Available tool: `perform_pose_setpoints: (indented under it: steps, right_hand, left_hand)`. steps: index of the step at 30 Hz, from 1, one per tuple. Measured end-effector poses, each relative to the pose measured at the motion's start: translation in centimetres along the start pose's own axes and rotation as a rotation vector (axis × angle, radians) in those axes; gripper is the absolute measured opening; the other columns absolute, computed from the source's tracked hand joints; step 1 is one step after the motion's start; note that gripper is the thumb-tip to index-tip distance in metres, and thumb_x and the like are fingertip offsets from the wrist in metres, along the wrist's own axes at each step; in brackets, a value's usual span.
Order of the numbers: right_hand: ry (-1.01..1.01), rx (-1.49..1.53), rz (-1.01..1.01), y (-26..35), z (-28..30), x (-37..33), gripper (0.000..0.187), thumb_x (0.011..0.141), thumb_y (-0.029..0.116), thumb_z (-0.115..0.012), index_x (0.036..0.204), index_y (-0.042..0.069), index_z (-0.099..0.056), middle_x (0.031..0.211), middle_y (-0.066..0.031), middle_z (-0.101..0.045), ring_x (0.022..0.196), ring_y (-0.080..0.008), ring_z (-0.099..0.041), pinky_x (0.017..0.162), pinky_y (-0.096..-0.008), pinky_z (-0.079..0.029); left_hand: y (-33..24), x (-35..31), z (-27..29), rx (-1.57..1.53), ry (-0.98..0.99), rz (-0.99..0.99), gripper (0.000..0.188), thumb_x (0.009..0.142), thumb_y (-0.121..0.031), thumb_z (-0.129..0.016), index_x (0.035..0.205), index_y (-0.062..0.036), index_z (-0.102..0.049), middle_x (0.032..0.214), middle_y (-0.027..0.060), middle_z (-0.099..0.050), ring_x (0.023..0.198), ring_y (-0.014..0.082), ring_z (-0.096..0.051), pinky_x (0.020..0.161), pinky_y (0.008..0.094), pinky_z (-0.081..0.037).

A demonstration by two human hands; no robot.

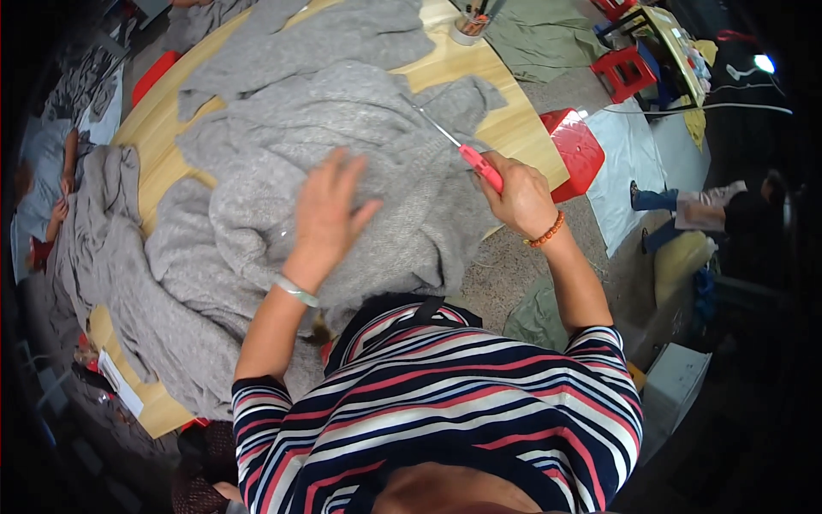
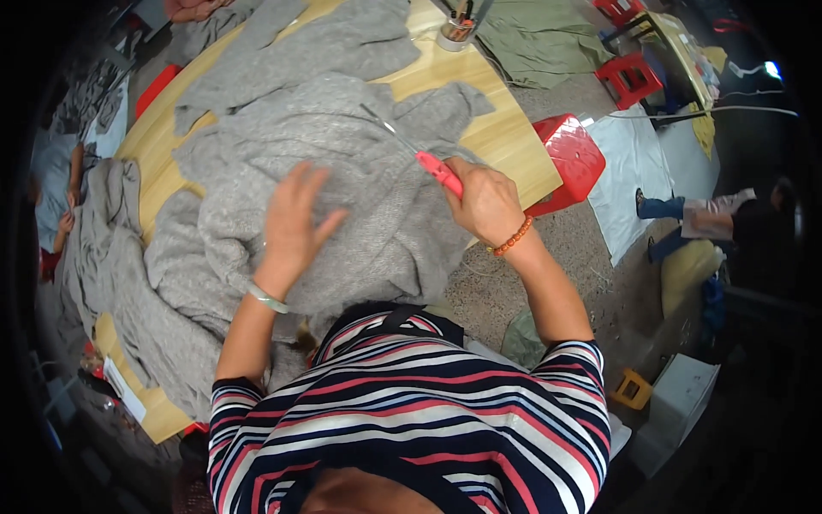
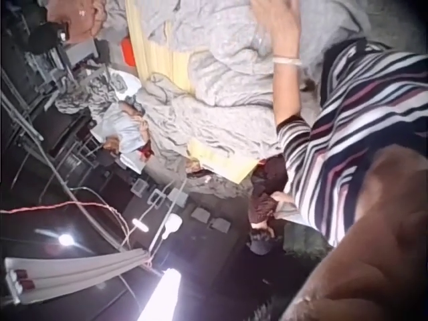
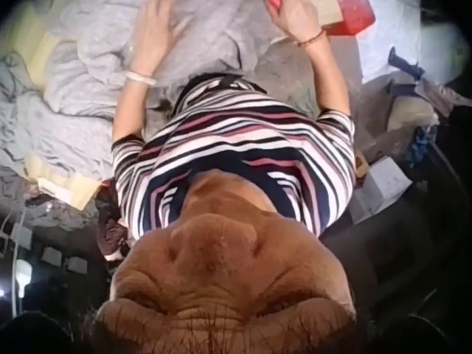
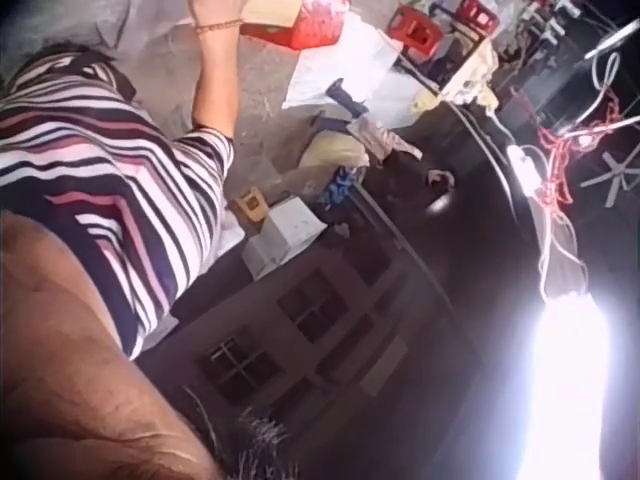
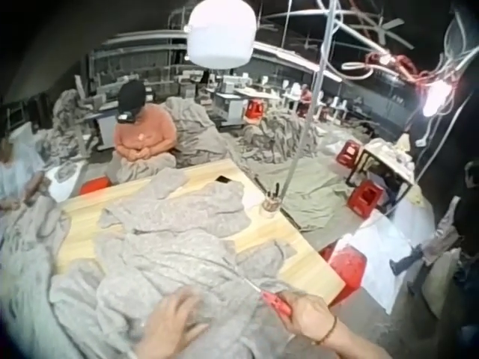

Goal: Trimming loose threads and excess fabric from knitted garments using scissors.

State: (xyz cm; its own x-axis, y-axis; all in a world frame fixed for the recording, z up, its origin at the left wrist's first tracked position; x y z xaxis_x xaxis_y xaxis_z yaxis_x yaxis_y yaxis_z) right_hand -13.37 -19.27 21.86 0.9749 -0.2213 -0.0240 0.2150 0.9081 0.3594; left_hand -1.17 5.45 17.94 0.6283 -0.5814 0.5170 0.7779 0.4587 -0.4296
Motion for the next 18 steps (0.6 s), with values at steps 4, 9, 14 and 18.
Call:
perform_pose_setpoints:
  steps: [4, 9, 14, 18]
  right_hand:
    - [-0.038, -0.008, -0.099, -2.9, 1.1, -1.6, 0.021, 0.089, 0.019, -0.064, 0.105, 0.006, -0.063, 0.083, -0.0222, -0.065, 0.081, -0.0413, -0.065, 0.071, -0.0476, -0.051]
    - [0.104, 0.056, -0.121, -6.0, 1.9, -5.8, 0.027, 0.086, 0.018, -0.066, 0.108, 0.004, -0.063, 0.089, -0.0238, -0.066, 0.085, -0.0433, -0.064, 0.072, -0.0483, -0.050]
    - [0.275, 0.169, -0.095, -6.0, 1.7, -9.4, 0.025, 0.084, 0.016, -0.066, 0.107, 0.006, -0.064, 0.086, -0.0235, -0.065, 0.083, -0.0435, -0.063, 0.070, -0.0482, -0.050]
    - [0.326, 0.165, -0.015, -5.2, 0.5, -9.1, 0.023, 0.084, 0.016, -0.067, 0.105, 0.008, -0.064, 0.081, -0.0222, -0.064, 0.078, -0.0439, -0.062, 0.068, -0.0486, -0.049]
  left_hand:
    - [-3.0, 2.7, -6.5, -0.074, 0.401, -0.101, 0.067, 0.074, -0.019, -0.080, 0.133, -0.0034, -0.049, 0.130, 0.0239, -0.052, 0.112, 0.0370, -0.055, 0.093, 0.0453, -0.046]
    - [-0.9, 5.5, -13.9, -0.019, 0.898, 0.099, 0.046, 0.078, -0.013, -0.074, 0.118, -0.0002, -0.057, 0.116, 0.0268, -0.059, 0.097, 0.0426, -0.063, 0.084, 0.0486, -0.050]
    - [-3.1, 7.2, -11.2, -0.107, 0.557, -0.081, 0.019, 0.081, -0.009, -0.062, 0.096, 0.0019, -0.062, 0.084, 0.0212, -0.068, 0.086, 0.0398, -0.066, 0.075, 0.0492, -0.052]
    - [-1.6, 5.8, -13.9, -0.029, 0.840, -0.089, 0.014, 0.081, -0.009, -0.062, 0.090, 0.0025, -0.062, 0.089, 0.0245, -0.067, 0.089, 0.0404, -0.066, 0.076, 0.0489, -0.053]
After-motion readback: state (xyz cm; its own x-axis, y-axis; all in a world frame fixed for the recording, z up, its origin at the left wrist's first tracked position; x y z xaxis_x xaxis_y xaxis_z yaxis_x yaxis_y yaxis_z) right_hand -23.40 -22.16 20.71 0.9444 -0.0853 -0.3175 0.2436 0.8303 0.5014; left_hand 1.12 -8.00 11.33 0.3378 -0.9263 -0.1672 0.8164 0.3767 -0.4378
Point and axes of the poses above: each hand's wrist, its own x-axis towards the middle knuckle, its own z-axis out of the back of the hand, y = z × x, the point moved 3 cm from there along x, towards the middle knuckle
